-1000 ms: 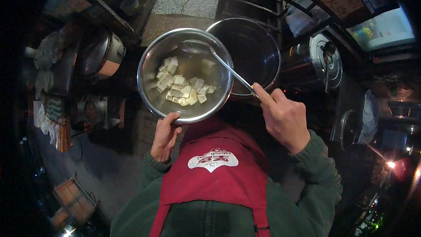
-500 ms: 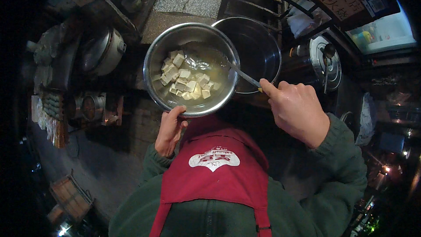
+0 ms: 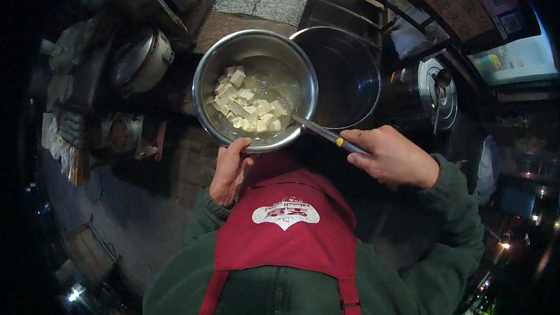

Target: The person retrieves a bowl of cubed tofu from a refrigerator, carries it to a stove, and uses a slotted spoon to transfer the tofu into a pot of boiling liquid. After transferring the tofu, the person returns the empty bowl to the refrigerator.

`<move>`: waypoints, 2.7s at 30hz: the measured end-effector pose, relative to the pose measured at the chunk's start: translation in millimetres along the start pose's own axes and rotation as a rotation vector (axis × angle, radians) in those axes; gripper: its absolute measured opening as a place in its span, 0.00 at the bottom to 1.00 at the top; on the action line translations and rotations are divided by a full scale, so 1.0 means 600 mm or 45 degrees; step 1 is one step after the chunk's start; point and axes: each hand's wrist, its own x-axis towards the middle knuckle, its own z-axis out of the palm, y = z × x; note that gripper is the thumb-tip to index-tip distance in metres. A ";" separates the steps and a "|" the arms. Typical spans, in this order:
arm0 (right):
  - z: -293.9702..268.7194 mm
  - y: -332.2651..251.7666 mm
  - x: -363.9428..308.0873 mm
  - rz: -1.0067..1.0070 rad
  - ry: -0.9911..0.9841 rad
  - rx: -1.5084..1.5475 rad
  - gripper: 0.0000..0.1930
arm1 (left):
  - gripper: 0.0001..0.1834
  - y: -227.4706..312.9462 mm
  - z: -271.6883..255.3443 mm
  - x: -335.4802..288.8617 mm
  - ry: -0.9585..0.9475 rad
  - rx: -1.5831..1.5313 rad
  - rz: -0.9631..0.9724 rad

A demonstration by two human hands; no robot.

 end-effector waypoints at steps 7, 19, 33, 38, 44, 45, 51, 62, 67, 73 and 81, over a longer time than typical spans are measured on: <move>0.063 0.042 0.010 0.139 -0.197 0.703 0.27 | 0.16 -0.033 0.007 0.000 -0.002 -0.046 0.112; 0.129 0.062 0.024 0.039 -0.174 1.130 0.26 | 0.13 -0.008 -0.014 -0.005 -0.050 0.008 0.064; 0.043 0.044 -0.021 0.177 -0.038 1.035 0.24 | 0.14 -0.002 -0.037 0.008 0.037 -0.077 0.067; 0.016 0.034 -0.027 0.224 0.000 0.907 0.25 | 0.14 -0.006 -0.040 0.011 0.031 -0.074 0.091; -0.022 0.005 -0.027 0.296 -0.008 0.716 0.24 | 0.13 -0.006 -0.051 0.015 0.010 -0.024 0.069; -0.029 0.001 -0.031 0.302 -0.005 0.711 0.24 | 0.13 -0.005 -0.053 0.015 0.002 -0.021 0.067; -0.072 -0.004 -0.051 0.361 0.050 0.563 0.25 | 0.14 -0.006 -0.058 0.009 -0.004 -0.041 0.086; -0.072 0.033 -0.076 0.167 0.147 0.656 0.26 | 0.14 -0.009 -0.066 0.005 -0.010 -0.054 0.019; -0.055 0.074 -0.092 0.070 0.225 0.725 0.27 | 0.14 -0.022 -0.095 0.002 0.022 -0.066 0.057; -0.048 0.123 -0.097 0.028 0.414 0.760 0.29 | 0.11 -0.025 -0.144 0.002 0.234 -0.048 0.010; -0.049 0.263 0.096 0.109 0.435 0.709 0.22 | 0.13 0.007 -0.151 -0.001 0.167 -0.125 0.095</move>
